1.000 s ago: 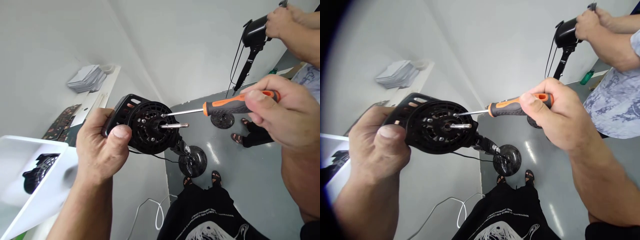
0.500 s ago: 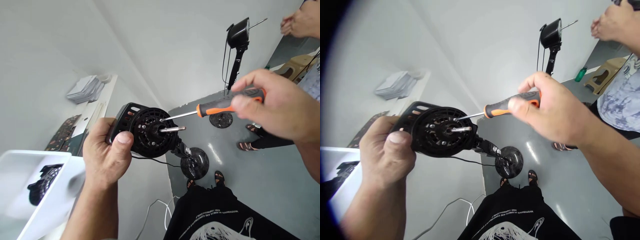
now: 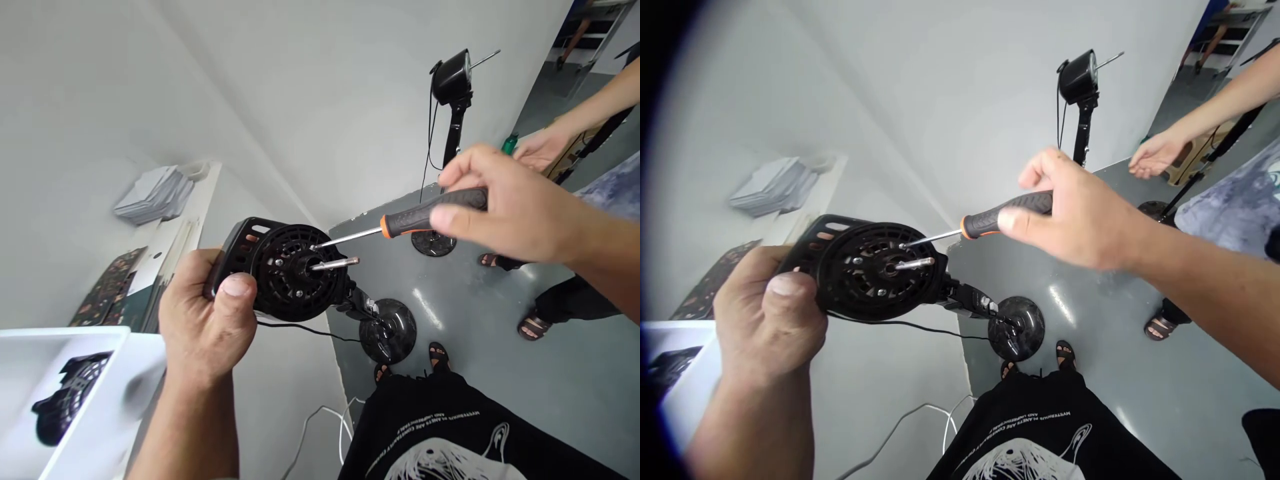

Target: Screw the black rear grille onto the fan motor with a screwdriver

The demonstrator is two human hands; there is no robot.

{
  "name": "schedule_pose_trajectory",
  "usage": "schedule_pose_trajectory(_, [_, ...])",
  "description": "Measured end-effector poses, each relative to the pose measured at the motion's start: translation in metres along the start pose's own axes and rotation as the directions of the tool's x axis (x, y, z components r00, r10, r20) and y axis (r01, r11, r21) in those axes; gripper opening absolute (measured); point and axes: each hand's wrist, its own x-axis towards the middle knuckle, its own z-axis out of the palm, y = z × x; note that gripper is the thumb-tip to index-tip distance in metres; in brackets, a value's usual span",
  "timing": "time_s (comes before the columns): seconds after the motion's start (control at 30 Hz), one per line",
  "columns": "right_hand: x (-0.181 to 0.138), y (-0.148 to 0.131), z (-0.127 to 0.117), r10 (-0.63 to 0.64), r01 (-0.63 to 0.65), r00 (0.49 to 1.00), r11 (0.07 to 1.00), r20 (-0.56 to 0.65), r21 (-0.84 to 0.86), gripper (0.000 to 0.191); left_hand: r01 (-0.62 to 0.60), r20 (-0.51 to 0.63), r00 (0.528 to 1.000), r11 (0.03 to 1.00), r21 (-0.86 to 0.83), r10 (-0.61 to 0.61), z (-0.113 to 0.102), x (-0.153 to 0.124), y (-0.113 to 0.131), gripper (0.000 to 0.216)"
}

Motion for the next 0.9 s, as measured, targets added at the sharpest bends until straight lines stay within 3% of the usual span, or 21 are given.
schedule_pose_trajectory(0.03, [-0.004,-0.004,0.000,-0.176,0.168,0.982,0.978,-0.063,-0.121,0.038,0.003,0.000,1.000,1.000,-0.011,-0.003,0.000,0.000,0.000,0.083])
schedule_pose_trajectory(0.1, [-0.011,-0.014,0.000,-0.485,0.450,0.873,0.844,-0.057,-0.291,0.035,0.011,-0.002,1.000,1.000,-0.016,-0.011,0.001,0.000,0.001,0.084])
schedule_pose_trajectory(0.13, [-0.014,-0.019,0.002,-0.565,0.526,0.825,0.785,-0.030,-0.327,0.028,0.014,-0.005,1.000,1.000,-0.012,-0.014,0.001,0.001,0.002,0.085])
schedule_pose_trajectory(0.17, [-0.015,-0.023,0.003,-0.579,0.541,0.815,0.771,-0.016,-0.336,0.023,0.016,-0.007,1.000,1.000,-0.009,-0.016,0.002,0.001,0.003,0.086])
schedule_pose_trajectory(0.23, [-0.012,-0.029,0.008,-0.401,0.365,0.912,0.888,-0.081,-0.280,0.018,0.012,-0.016,1.000,1.000,0.000,-0.012,0.003,0.002,0.005,0.087])
schedule_pose_trajectory(0.27, [-0.008,-0.031,0.010,-0.205,0.177,0.970,0.963,-0.128,-0.205,0.019,0.009,-0.018,1.000,1.000,0.002,-0.009,0.003,0.003,0.006,0.088])
schedule_pose_trajectory(0.3, [-0.004,-0.032,0.011,0.032,-0.045,0.990,0.994,-0.134,-0.099,0.023,0.009,-0.013,1.000,1.000,-0.001,-0.009,0.003,0.003,0.007,0.089])
schedule_pose_trajectory(0.33, [-0.001,-0.033,0.011,0.251,-0.252,0.963,0.968,-0.101,0.008,0.028,0.011,0.001,1.000,1.000,-0.005,-0.011,0.003,0.003,0.008,0.089])
schedule_pose_trajectory(0.37, [0.002,-0.034,0.011,0.392,-0.388,0.919,0.919,-0.049,0.074,0.033,0.012,0.013,1.000,1.000,-0.007,-0.012,0.003,0.003,0.008,0.090])
schedule_pose_trajectory(0.4, [0.004,-0.034,0.009,0.444,-0.440,0.896,0.893,-0.015,0.094,0.036,0.015,0.023,1.000,1.000,-0.010,-0.015,0.004,0.002,0.009,0.090])
schedule_pose_trajectory(0.43, [0.003,-0.036,0.007,0.409,-0.407,0.912,0.911,-0.018,0.072,0.038,0.022,0.028,0.999,1.000,-0.016,-0.022,0.004,0.001,0.009,0.090])
schedule_pose_trajectory(0.5, [-0.003,-0.039,0.002,0.146,-0.155,0.984,0.985,-0.106,-0.079,0.045,0.031,0.013,0.999,0.999,-0.018,-0.030,0.005,0.000,0.008,0.091])
schedule_pose_trajectory(0.57, [-0.011,-0.045,-0.001,-0.177,0.137,0.974,0.958,-0.142,-0.251,0.042,0.048,-0.004,0.999,0.999,-0.019,-0.048,0.006,-0.001,0.007,0.093])
schedule_pose_trajectory(0.63, [-0.016,-0.051,-0.001,-0.261,0.208,0.956,0.925,-0.137,-0.317,0.029,0.070,-0.021,0.997,0.998,-0.004,-0.070,0.007,-0.001,0.007,0.095])
schedule_pose_trajectory(0.67, [-0.017,-0.053,0.000,-0.207,0.160,0.969,0.942,-0.136,-0.296,0.025,0.084,-0.029,0.996,0.996,0.010,-0.084,0.008,0.000,0.007,0.096])
schedule_pose_trajectory(0.73, [-0.014,-0.054,0.003,0.045,-0.061,0.994,0.985,-0.101,-0.161,0.026,0.115,-0.047,0.992,0.993,0.035,-0.114,0.008,0.001,0.008,0.099])
schedule_pose_trajectory(0.83, [-0.008,-0.048,0.006,0.412,-0.413,0.910,0.910,0.042,0.037,0.037,0.146,-0.055,0.988,0.988,0.049,-0.143,0.008,0.003,0.010,0.101])
schedule_pose_trajectory(0.87, [-0.007,-0.046,0.005,0.440,-0.442,0.897,0.897,0.037,0.031,0.039,0.151,-0.053,0.987,0.987,0.047,-0.149,0.008,0.003,0.010,0.102])
schedule_pose_trajectory(0.9, [-0.008,-0.044,0.004,0.398,-0.398,0.917,0.917,-0.011,-0.012,0.039,0.155,-0.048,0.987,0.987,0.041,-0.153,0.008,0.002,0.009,0.102])
